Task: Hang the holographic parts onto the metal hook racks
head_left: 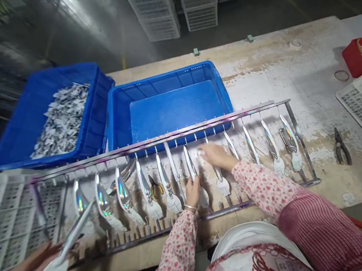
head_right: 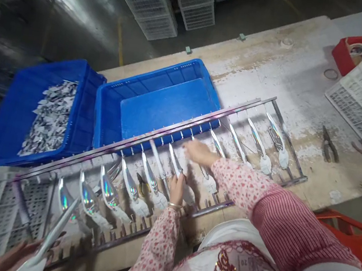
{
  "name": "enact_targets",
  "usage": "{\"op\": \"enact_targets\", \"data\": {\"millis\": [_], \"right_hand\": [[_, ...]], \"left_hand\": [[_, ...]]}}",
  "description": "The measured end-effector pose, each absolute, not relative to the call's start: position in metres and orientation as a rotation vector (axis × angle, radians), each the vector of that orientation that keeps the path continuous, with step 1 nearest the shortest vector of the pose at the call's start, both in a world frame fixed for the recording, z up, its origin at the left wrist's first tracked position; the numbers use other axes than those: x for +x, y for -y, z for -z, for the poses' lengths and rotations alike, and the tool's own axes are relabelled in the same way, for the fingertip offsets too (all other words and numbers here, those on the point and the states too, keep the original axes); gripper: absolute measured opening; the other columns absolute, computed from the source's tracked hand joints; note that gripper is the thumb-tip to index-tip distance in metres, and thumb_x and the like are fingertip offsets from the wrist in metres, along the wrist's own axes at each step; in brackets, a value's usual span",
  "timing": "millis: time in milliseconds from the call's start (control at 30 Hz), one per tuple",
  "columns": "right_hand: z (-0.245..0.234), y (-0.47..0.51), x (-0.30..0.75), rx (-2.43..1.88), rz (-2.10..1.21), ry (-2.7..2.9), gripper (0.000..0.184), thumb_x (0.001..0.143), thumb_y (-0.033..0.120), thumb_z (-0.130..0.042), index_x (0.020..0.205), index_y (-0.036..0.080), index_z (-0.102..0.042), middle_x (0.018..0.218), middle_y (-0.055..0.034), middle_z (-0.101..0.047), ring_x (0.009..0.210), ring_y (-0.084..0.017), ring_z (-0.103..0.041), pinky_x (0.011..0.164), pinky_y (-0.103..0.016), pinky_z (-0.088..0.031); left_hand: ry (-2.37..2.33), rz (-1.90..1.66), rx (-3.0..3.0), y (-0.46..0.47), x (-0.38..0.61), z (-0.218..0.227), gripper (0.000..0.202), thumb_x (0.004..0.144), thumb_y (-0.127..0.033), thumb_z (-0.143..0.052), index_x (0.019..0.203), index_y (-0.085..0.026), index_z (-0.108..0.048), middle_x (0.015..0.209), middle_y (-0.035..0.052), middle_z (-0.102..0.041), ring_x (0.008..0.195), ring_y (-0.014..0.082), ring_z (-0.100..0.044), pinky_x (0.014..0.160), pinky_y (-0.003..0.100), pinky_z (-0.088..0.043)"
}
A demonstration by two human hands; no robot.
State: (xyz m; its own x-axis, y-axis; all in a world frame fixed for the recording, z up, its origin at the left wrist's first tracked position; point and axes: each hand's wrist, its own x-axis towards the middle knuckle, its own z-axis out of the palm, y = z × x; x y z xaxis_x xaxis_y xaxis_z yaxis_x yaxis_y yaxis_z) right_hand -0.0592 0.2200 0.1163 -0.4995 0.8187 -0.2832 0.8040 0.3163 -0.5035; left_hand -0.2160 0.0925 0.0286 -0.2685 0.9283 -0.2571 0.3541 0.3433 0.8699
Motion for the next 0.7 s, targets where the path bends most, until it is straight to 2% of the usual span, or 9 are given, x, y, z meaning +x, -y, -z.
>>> {"op": "enact_targets", "data": {"millis": [100,200,367,567,633,700], "right_hand": [[-0.128,-0.285,-0.041,-1.698,-0.634,2.391,0.050,0.092,0.033,-0.052,0.138,0.016,-0.047,0.146,-0.0169,-0.044,0.134,-0.031,-0.039,0.108,-0.051,-0.032],[-0.120,-0.307,-0.029,-1.743,-0.565,2.460,0.056,0.090,0.037,-0.056,0.141,0.017,-0.044,0.150,-0.0153,-0.039,0.140,-0.034,-0.029,0.112,-0.057,-0.021],[-0.101,-0.298,-0.027,-1.694,-0.386,2.497,0.056,0.091,0.037,-0.054,0.141,0.017,-0.042,0.147,-0.0159,-0.043,0.139,-0.034,-0.031,0.112,-0.056,-0.020],[-0.096,-0.298,-0.027,-1.655,-0.407,2.472,0.060,0.088,0.036,-0.057,0.142,0.016,-0.042,0.151,-0.0169,-0.037,0.143,-0.034,-0.025,0.114,-0.057,-0.016],[-0.093,-0.288,-0.020,-1.609,-0.386,2.402,0.058,0.088,0.033,-0.056,0.141,0.014,-0.043,0.152,-0.0170,-0.035,0.144,-0.033,-0.022,0.116,-0.056,-0.015],[-0.090,-0.265,-0.007,-1.544,-0.348,2.313,0.053,0.089,0.029,-0.052,0.139,0.012,-0.045,0.151,-0.0164,-0.037,0.144,-0.031,-0.022,0.117,-0.054,-0.017]], "left_hand": [[-1.887,-0.838,1.051,-0.099,-0.210,-0.018,0.041,0.089,-0.055,-0.039,0.069,-0.021,-0.049,0.059,0.0002,-0.051,0.059,0.0167,-0.052,0.063,0.030,-0.041],[-1.940,-0.810,1.068,-0.103,-0.209,-0.012,0.041,0.090,-0.054,-0.038,0.068,-0.021,-0.048,0.057,0.0002,-0.051,0.058,0.0167,-0.052,0.062,0.029,-0.041],[-1.941,-0.767,1.159,-0.103,-0.211,-0.009,0.040,0.091,-0.053,-0.037,0.071,-0.021,-0.050,0.058,0.0009,-0.053,0.058,0.0170,-0.053,0.063,0.029,-0.042],[-1.762,-0.741,1.283,-0.109,-0.222,-0.011,0.043,0.088,-0.058,-0.037,0.071,-0.020,-0.050,0.063,0.0041,-0.057,0.062,0.0192,-0.056,0.066,0.033,-0.046],[-1.723,-0.732,1.285,-0.109,-0.227,-0.013,0.045,0.086,-0.060,-0.041,0.077,-0.019,-0.055,0.074,0.0074,-0.062,0.073,0.0213,-0.060,0.073,0.035,-0.048],[-1.730,-0.772,1.248,-0.103,-0.232,-0.015,0.046,0.086,-0.059,-0.045,0.094,-0.016,-0.060,0.093,0.0112,-0.067,0.090,0.0227,-0.063,0.083,0.037,-0.049]]}}
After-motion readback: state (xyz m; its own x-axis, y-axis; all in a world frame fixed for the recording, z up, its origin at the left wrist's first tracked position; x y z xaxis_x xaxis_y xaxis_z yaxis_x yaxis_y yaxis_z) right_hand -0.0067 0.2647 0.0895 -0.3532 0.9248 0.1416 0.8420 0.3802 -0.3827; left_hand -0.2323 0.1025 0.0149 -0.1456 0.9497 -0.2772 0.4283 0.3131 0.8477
